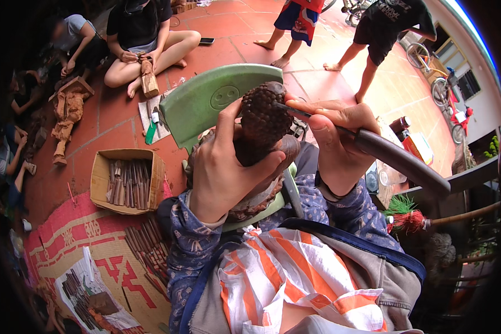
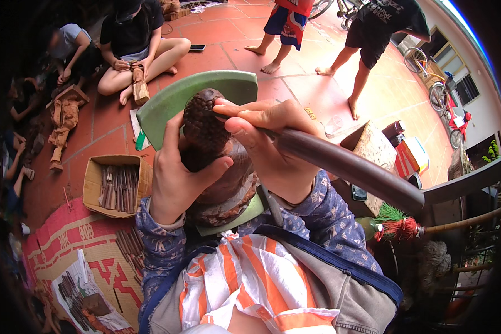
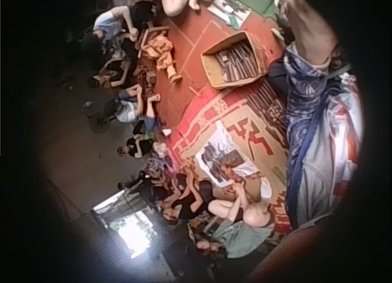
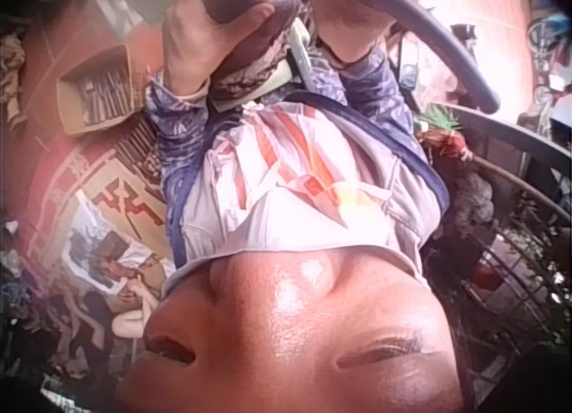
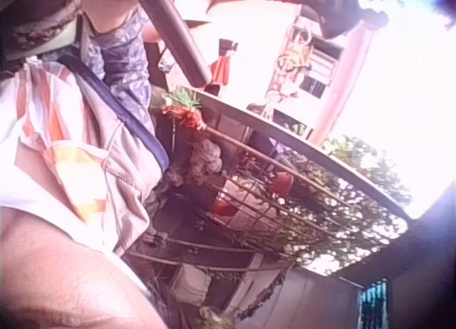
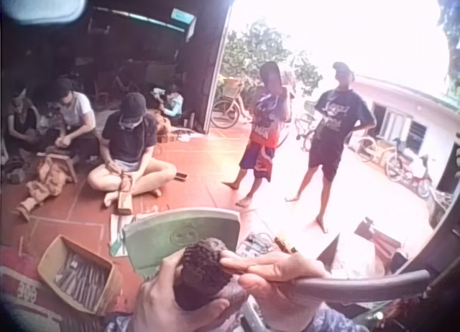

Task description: The person carves a wooden Buddha statue using a chisel and mallet. They hold the statue in their left hand and repeatedly tap the chisel with the mallet to refine the details of the head and hair.

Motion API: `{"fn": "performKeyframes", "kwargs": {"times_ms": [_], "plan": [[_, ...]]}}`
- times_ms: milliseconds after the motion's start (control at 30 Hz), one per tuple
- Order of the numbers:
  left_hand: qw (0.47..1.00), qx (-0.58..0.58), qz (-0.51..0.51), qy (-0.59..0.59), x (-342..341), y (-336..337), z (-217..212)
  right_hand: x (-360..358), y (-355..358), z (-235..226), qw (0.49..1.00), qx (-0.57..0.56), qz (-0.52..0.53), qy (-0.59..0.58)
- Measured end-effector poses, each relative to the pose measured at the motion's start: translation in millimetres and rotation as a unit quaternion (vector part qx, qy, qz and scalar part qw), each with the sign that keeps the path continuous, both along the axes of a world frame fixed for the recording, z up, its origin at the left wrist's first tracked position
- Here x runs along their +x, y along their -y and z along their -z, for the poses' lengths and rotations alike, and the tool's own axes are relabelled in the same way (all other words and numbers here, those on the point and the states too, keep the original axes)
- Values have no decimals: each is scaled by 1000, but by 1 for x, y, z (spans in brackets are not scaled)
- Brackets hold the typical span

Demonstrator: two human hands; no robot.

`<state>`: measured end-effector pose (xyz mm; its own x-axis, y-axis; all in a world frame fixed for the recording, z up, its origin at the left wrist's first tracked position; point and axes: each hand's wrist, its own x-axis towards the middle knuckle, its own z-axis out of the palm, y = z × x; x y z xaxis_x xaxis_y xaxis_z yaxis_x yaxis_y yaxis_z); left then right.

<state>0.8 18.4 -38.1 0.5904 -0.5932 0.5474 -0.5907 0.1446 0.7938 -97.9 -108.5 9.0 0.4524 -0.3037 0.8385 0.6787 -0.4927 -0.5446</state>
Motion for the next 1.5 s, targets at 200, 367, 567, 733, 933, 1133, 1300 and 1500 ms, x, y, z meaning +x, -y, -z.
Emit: {"fn": "performKeyframes", "kwargs": {"times_ms": [200, 367, 567, 733, 933, 1133, 1300, 1500], "plan": [[999, 45, 13, -19, 1, -5, -4, 3, 6, 2, 997, 16, -73, 15], [1000, -3, 5, -26, 1, -1, 1, 1, 7, 2, 999, -27, -15, 13], [999, 16, 3, -30, 0, -2, 0, -1, 10, -5, 999, 4, -42, 3], [999, 13, 3, -30, 1, -1, 2, -2, 22, -31, 987, 45, -103, -111], [999, 9, 6, -41, 1, 0, 3, -3, 24, -59, 974, -15, -48, -221], [999, 13, 5, -33, -1, 0, 4, -6, 22, -71, 959, -85, 8, -270], [1000, 12, 0, -26, -1, 2, 2, 5, 31, -80, 952, -131, -55, -270], [999, 10, 4, -38, -4, 4, 1, 8, 57, -45, 948, 76, -301, -67]]}}
